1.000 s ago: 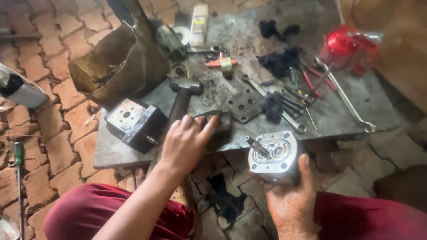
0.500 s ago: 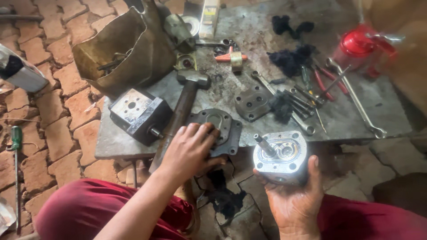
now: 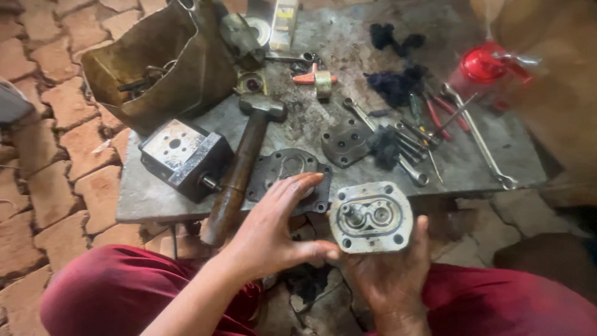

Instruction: The person disassembles a hydraulic pump on a workbench, removing internal components and wiping them with a cloth and steel wool.

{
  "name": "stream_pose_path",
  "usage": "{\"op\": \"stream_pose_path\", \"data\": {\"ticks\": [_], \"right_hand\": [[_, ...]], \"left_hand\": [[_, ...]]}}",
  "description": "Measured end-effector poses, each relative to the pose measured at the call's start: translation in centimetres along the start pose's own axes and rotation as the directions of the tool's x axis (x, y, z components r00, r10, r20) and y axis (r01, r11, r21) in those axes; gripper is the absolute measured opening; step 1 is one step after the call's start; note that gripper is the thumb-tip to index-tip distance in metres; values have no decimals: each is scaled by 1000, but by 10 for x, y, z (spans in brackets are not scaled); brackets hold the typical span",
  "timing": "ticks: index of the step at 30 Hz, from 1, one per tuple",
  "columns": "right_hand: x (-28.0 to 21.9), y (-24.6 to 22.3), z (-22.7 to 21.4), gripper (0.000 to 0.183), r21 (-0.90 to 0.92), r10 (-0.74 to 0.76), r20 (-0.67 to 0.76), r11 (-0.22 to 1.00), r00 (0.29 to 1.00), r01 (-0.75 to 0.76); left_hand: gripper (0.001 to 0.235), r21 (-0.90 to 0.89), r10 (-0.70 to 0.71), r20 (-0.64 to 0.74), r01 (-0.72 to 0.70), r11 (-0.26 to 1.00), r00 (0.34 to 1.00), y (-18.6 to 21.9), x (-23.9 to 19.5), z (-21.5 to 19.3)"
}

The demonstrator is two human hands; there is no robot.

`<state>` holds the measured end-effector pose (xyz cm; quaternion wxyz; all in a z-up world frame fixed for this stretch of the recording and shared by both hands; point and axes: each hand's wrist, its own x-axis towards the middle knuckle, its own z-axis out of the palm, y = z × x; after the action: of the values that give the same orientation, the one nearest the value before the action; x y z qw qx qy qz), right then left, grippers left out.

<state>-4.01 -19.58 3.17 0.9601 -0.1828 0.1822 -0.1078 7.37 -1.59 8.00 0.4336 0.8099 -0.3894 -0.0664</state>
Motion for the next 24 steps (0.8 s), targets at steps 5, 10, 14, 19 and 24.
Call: {"op": "stream_pose_path", "data": {"ticks": [5, 10, 14, 19, 24], "right_hand": [[-2, 10, 3, 79, -50, -12, -30, 999, 999, 10], [4, -15, 35, 82, -322, 46, 18, 946, 999, -38], [16, -52, 77, 77, -384, 58, 159, 923, 986, 8], [34, -89, 106, 88, -653, -148, 216, 713, 965, 255], [41, -75, 91, 86, -616, -193, 88, 761, 977, 205]], "left_hand": [[118, -130, 75, -7, -75, 989, 997, 14, 1, 9], [122, -212, 54, -73, -68, 975, 996, 24, 0, 7], [122, -139, 41, -127, -59, 989, 991, 16, -5, -8], [120, 304, -6, 13, 2, 953, 1000, -20, -5, -36], [127, 436, -53, 161, -23, 900, 986, -39, 14, -24]]}}
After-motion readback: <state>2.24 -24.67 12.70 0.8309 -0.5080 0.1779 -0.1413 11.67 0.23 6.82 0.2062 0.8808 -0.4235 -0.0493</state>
